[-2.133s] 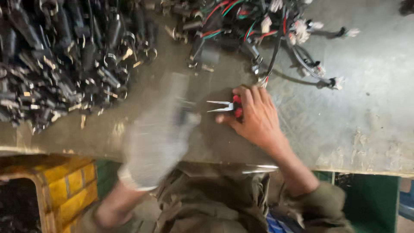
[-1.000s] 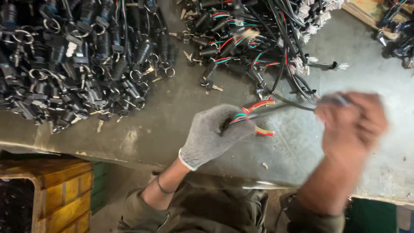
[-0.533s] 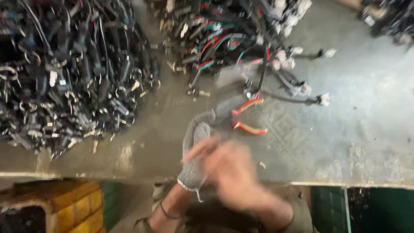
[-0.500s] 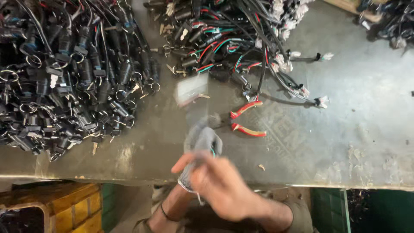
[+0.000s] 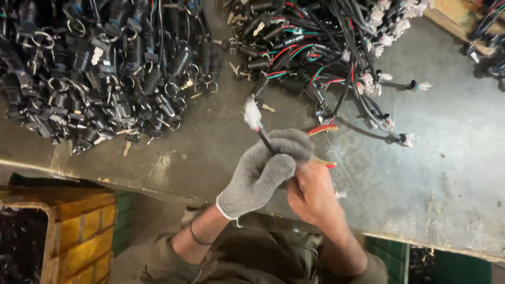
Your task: The person repeatedly picks up black cables with exposed wires, uses red-handled pliers to crimp a connector onto the wire ends, and places the finished units on the table. The process is repeated for multiple cables in a continuous assembly loop.
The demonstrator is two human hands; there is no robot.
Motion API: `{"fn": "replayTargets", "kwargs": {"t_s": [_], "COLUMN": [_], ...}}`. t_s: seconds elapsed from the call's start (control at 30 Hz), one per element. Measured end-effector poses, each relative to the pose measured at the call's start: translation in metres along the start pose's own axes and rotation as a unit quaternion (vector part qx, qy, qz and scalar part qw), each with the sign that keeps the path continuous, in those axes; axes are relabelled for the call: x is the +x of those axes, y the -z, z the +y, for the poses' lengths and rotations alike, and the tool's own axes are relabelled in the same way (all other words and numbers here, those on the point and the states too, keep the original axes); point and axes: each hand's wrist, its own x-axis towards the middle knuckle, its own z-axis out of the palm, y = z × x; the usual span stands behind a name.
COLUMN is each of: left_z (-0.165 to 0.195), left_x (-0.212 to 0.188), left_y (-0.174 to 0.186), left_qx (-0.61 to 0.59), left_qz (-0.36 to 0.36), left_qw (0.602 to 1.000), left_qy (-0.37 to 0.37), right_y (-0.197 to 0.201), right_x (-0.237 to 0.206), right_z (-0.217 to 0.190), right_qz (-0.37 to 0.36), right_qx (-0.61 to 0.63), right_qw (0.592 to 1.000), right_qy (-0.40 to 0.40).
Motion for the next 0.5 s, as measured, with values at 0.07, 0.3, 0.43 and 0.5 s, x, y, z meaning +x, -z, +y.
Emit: {"fn": "replayTargets", "kwargs": {"t_s": [0.07,0.3,0.43,0.5], "left_z": [0.004,-0.008,-0.004,0.003], "left_x": [0.005,-0.014,-0.022,-0.016], "left_y": [-0.007,-0.043,-0.059,-0.06], "left_qx": [0.01,0.059,0.112,0.06], "left_qz": [0.004,-0.068,-0.085,-0.079], "left_qw": [1.0,0.996,0.986,0.993], "left_qy": [0.005,-0.001,0.087,0.065], "right_y": [0.015,0.042,0.058,0.064], "right_x": [0.012,0.032,0.027,0.014], "right_z": [-0.007,-0.052,-0.033,-0.024], "right_qz": [-0.009,0.135,0.224,0.271], "right_qx": [-0.18,0.334,0.475,0.51], "right_qw": [0.984,0.915,0.85,0.815], "right_qy": [0.014,-0.182,0.037,0.04]}}
